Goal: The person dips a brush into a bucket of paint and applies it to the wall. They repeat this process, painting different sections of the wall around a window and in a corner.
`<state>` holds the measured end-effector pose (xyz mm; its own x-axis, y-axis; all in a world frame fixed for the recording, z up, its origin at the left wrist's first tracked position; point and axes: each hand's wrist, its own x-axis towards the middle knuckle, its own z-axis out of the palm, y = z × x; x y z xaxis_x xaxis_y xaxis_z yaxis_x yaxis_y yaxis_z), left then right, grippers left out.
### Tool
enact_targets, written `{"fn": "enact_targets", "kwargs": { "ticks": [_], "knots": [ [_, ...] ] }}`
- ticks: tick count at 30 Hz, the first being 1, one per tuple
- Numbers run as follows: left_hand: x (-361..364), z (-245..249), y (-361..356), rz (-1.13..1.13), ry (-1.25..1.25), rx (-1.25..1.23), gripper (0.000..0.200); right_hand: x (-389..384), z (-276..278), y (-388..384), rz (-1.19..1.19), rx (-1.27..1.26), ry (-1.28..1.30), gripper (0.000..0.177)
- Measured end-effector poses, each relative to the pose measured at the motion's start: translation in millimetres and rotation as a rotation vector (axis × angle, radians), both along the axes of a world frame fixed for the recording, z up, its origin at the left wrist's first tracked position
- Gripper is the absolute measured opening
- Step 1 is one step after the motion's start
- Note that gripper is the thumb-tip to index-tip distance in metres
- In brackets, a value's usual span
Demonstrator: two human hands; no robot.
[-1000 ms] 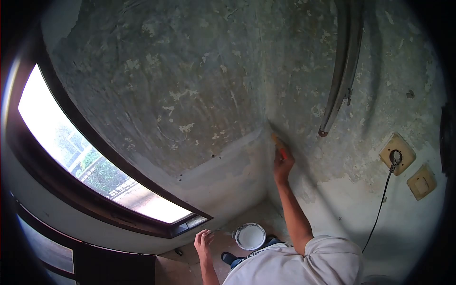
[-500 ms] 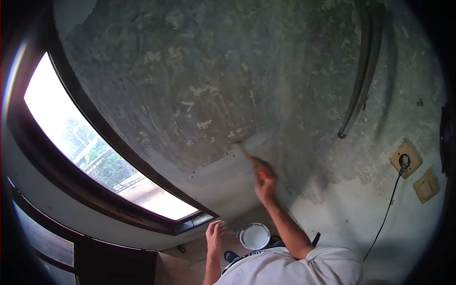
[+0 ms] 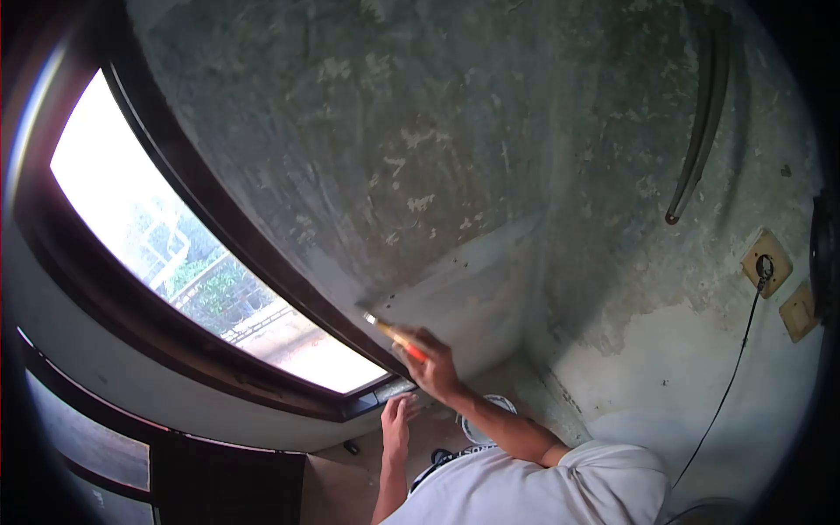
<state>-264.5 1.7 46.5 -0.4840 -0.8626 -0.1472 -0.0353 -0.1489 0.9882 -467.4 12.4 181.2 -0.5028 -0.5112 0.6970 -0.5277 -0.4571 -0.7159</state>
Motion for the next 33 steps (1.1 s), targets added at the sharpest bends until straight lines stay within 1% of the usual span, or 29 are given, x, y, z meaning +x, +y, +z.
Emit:
{"fn": "enact_targets", "kwargs": {
  "ticks": [1, 2, 3, 6, 8, 9, 11, 12, 14, 16, 17, 18, 20, 21, 22, 25, 27, 28, 31, 32, 33],
  "knots": [
    [1, 4, -3, 0.005, 0.011, -0.011, 0.032, -9, 6, -2, -0.025, -0.025, -0.056, 0.031],
    [3, 9, -4, 0.018, 0.012, -0.028, 0.032, -23, 11, 7, -0.048, 0.074, -0.120, 0.032],
    [5, 10, -5, 0.038, 0.018, -0.038, 0.030, -44, 7, 9, -0.142, 0.023, -0.040, 0.031],
    [14, 4, -4, 0.084, 0.056, 0.024, 0.027, -101, -3, 38, -0.392, 0.050, 0.034, 0.030],
    [22, -9, -3, 0.094, 0.058, 0.038, 0.026, -136, -9, 57, -0.549, 0.055, 0.039, 0.029],
    [25, -12, -1, 0.100, 0.073, 0.053, 0.026, -147, -9, 61, -0.524, 0.063, 0.064, 0.029],
    [30, -21, 1, 0.123, 0.087, 0.094, 0.025, -162, -8, 64, -0.578, -0.101, -0.151, 0.023],
    [31, -23, 3, 0.132, 0.097, 0.104, 0.025, -161, -7, 60, -0.598, -0.080, -0.035, 0.024],
    [32, -28, 4, 0.129, 0.080, 0.122, 0.024, -132, -29, 37, -0.533, 0.057, -0.004, 0.024],
    [29, -23, 6, 0.112, 0.105, 0.112, 0.024, -71, -10, 11, -0.453, 0.022, 0.198, 0.023],
    [28, -18, 6, 0.108, 0.110, 0.106, 0.025, -39, -3, 3, -0.386, 0.009, 0.197, 0.022],
    [27, -28, 2, 0.094, 0.144, 0.076, 0.026, -17, 1, -3, -0.317, -0.003, 0.193, 0.021],
    [25, -7, 2, 0.103, 0.106, 0.125, 0.027, 0, -1, -9, -0.254, 0.014, 0.205, 0.021],
    [27, -12, 1, 0.088, 0.145, 0.111, 0.028, 13, -5, -11, -0.214, 0.020, 0.201, 0.021],
    [28, -9, 1, 0.084, 0.139, 0.044, 0.029, 13, 3, -9, -0.195, -0.013, 0.242, 0.020],
    [38, -17, 3, 0.126, 0.130, 0.096, 0.028, 5, 1, -10, -0.152, 0.023, 0.182, 0.018],
    [44, -24, 4, 0.103, 0.127, 0.141, 0.026, 6, 7, -5, -0.082, 0.061, 0.096, 0.019],
    [45, -25, 5, 0.108, 0.105, 0.171, 0.026, 11, 7, -5, -0.024, 0.063, 0.009, 0.021],
    [44, -23, 3, 0.096, 0.122, 0.200, 0.025, 19, 2, -5, 0.016, 0.079, 0.045, 0.022],
    [43, -21, 1, 0.089, 0.122, 0.200, 0.025, 19, 3, -4, -0.012, 0.101, 0.105, 0.020],
    [43, -18, 0, 0.079, 0.119, 0.186, 0.025, 16, -1, -6, -0.019, 0.103, 0.104, 0.020]
  ]
}}
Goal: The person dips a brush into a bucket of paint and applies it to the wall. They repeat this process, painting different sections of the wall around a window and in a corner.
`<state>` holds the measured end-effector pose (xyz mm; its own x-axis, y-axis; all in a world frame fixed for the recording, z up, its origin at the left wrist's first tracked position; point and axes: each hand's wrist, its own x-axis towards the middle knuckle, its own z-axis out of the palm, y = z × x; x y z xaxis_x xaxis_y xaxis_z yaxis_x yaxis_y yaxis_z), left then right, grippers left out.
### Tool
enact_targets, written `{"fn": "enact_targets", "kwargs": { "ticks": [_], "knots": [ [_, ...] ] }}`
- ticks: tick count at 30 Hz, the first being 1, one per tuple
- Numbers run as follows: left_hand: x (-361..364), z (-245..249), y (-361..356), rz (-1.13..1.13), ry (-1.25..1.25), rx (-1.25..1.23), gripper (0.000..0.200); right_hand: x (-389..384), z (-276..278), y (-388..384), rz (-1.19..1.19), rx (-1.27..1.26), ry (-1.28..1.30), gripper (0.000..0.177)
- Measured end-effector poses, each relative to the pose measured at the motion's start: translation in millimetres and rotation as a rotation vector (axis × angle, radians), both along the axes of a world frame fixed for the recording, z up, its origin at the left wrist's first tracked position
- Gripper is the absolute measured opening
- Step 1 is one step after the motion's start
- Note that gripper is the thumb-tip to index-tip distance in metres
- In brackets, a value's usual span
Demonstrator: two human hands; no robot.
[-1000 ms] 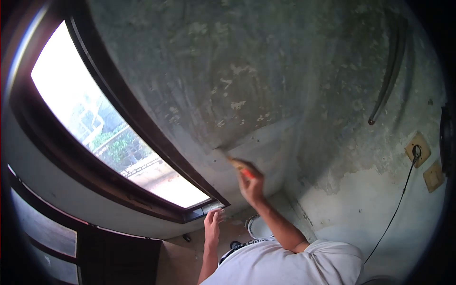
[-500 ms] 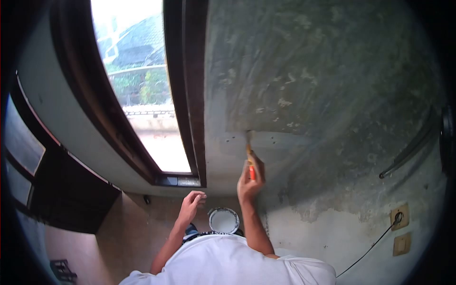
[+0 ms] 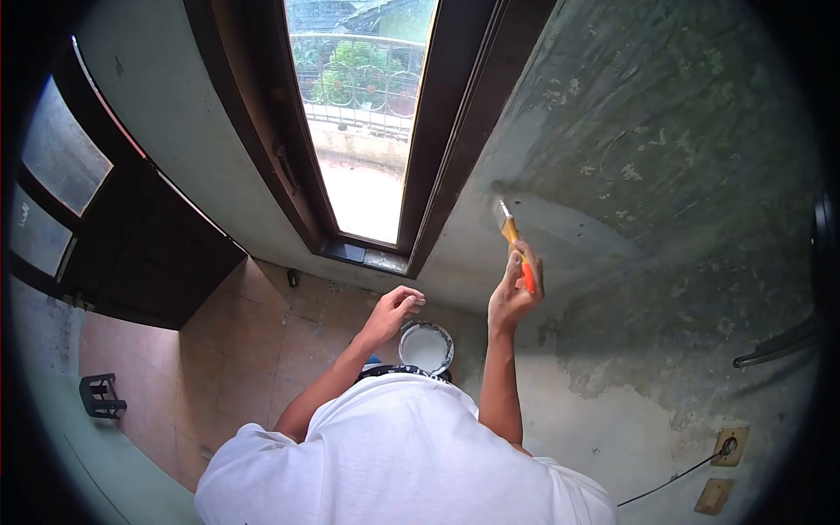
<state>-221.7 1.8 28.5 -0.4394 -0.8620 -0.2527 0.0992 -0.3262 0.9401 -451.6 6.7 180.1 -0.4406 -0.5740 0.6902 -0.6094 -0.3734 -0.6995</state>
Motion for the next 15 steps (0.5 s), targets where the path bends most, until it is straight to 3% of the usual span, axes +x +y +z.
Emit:
{"fn": "enact_targets", "kwargs": {
  "ticks": [7, 9, 13, 15],
  "knots": [
    [9, 8, -2, -0.034, -0.001, -0.005, 0.024, -61, 6, 17, -0.391, -0.049, 0.183, 0.016],
    [16, 5, -2, -0.013, 0.007, 0.001, 0.024, -74, 8, 22, -0.514, -0.181, 0.223, 0.018],
    [31, -1, -5, 0.031, -0.018, 0.006, 0.024, -45, -5, 4, -0.439, -0.130, 0.109, 0.018],
    [36, -2, -5, 0.025, -0.017, 0.019, 0.024, -7, -7, -11, -0.360, -0.094, 0.311, 0.014]
  ]
}}
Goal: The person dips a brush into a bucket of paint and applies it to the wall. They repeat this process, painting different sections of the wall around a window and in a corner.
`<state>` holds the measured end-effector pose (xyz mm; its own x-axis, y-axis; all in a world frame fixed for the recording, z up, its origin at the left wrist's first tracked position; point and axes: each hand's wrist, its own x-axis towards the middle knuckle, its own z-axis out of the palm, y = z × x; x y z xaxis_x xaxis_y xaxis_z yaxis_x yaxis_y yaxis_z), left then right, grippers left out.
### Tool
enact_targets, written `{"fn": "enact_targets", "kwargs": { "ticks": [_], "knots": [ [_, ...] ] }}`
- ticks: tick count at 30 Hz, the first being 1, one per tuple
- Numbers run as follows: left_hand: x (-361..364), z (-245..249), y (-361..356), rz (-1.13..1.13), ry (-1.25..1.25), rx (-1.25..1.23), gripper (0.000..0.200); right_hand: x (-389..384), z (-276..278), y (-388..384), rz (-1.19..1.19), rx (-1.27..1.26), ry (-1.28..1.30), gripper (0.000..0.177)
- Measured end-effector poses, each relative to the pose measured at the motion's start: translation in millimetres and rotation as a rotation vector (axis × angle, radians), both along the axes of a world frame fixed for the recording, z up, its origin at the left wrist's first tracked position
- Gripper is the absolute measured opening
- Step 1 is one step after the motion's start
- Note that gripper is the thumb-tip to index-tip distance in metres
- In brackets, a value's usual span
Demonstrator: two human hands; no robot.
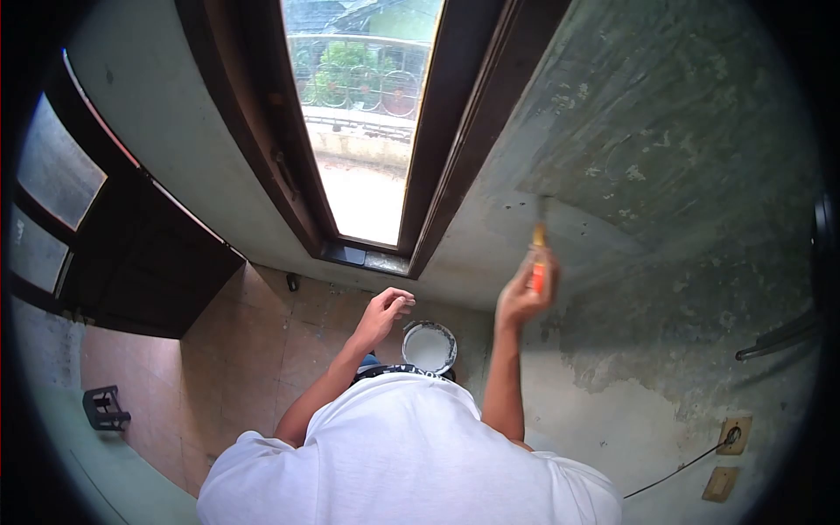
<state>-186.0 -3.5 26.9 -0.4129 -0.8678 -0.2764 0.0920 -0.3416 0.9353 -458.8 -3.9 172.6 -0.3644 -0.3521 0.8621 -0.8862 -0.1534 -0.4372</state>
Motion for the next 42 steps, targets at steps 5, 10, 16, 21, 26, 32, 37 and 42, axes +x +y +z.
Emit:
{"fn": "enact_targets", "kwargs": {
  "ticks": [5, 10, 16, 21, 26, 32, 37, 42],
  "knots": [
    [1, -3, -14, -0.027, 0.029, -0.030, 0.025, 44, 9, -1, 0.201, 0.033, -0.183, 0.011],
    [3, 5, -14, -0.096, -0.018, -0.006, 0.026, 32, 14, 6, 0.216, 0.041, -0.108, 0.011],
    [7, 2, -20, -0.137, -0.007, -0.008, 0.025, 17, 14, 1, -0.004, -0.078, -0.125, 0.011],
    [13, 3, -27, -0.161, -0.035, -0.022, 0.025, 69, 5, -14, 0.124, 0.030, -0.150, 0.010],
    [12, -4, -33, -0.133, -0.010, -0.023, 0.026, 44, 8, 2, 0.199, 0.020, -0.271, 0.011],
    [7, -5, -29, -0.145, -0.004, -0.025, 0.027, -22, -3, 9, 0.038, 0.006, -0.361, 0.020],
    [4, -1, -24, -0.093, -0.004, -0.026, 0.027, -53, 19, 21, -0.141, -0.170, -0.215, 0.017],
    [2, -4, -18, -0.061, 0.004, -0.012, 0.027, -16, 21, -2, -0.082, -0.057, -0.036, 0.012]
  ]
}}
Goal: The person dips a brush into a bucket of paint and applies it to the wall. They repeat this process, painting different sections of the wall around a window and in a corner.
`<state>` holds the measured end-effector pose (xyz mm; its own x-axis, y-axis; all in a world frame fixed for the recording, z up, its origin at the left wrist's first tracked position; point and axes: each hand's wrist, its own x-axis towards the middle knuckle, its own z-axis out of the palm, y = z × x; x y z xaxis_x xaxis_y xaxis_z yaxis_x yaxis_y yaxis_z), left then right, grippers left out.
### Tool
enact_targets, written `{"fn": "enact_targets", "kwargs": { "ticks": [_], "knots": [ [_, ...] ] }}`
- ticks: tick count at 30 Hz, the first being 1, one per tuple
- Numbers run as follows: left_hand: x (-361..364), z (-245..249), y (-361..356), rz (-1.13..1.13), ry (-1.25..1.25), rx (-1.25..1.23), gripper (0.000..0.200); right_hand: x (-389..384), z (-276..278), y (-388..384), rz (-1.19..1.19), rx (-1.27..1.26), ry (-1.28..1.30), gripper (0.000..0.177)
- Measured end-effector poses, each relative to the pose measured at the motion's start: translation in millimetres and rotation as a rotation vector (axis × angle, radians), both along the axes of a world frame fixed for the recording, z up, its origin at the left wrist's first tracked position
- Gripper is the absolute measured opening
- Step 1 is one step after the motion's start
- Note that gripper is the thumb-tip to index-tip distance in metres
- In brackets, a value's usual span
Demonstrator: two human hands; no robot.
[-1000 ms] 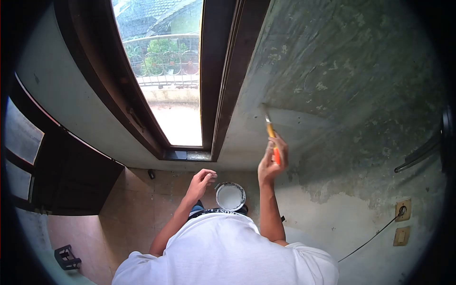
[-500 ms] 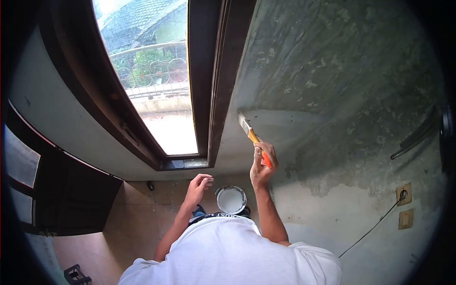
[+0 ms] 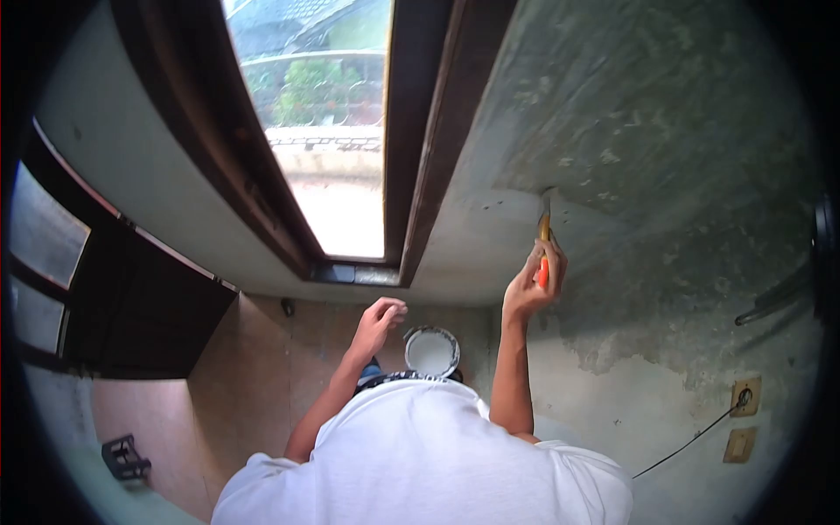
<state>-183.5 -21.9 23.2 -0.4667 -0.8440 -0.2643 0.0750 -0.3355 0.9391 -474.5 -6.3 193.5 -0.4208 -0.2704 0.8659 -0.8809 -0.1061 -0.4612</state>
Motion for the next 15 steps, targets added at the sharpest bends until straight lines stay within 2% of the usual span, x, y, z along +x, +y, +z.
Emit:
{"fn": "enact_targets", "kwargs": {
  "ticks": [3, 4, 6, 7, 9, 10, 12, 13, 15],
  "knots": [
    [-1, -27, -6, 0.010, -0.003, -0.027, 0.026, 0, -10, -6, 0.030, -0.066, 0.016, 0.009],
    [5, -48, -11, 0.028, -0.013, -0.019, 0.026, 2, -6, -1, 0.007, -0.033, -0.060, 0.012],
    [11, -103, -26, 0.036, -0.232, -0.139, 0.028, -10, -7, 7, 0.029, -0.018, -0.073, 0.013],
    [17, -139, -35, 0.039, -0.234, -0.128, 0.028, -17, -8, 11, 0.034, -0.009, -0.078, 0.014],
    [35, -205, -57, 0.079, -0.433, -0.049, 0.042, -27, -14, 17, 0.090, -0.008, -0.113, 0.014],
    [44, -223, -66, 0.075, -0.436, -0.043, 0.042, -34, -21, 19, 0.118, -0.002, -0.154, 0.015],
    [57, -250, -89, 0.014, -0.839, -0.099, 0.068, -38, -28, 25, 0.149, 0.028, -0.190, 0.020],
    [59, -256, -103, 0.012, -0.840, -0.097, 0.068, -39, -30, 26, 0.159, 0.044, -0.190, 0.024],
    [64, -275, -127, -0.067, -1.082, 0.013, 0.097, -42, -39, 27, 0.148, 0.021, -0.220, 0.026]
  ]
}}
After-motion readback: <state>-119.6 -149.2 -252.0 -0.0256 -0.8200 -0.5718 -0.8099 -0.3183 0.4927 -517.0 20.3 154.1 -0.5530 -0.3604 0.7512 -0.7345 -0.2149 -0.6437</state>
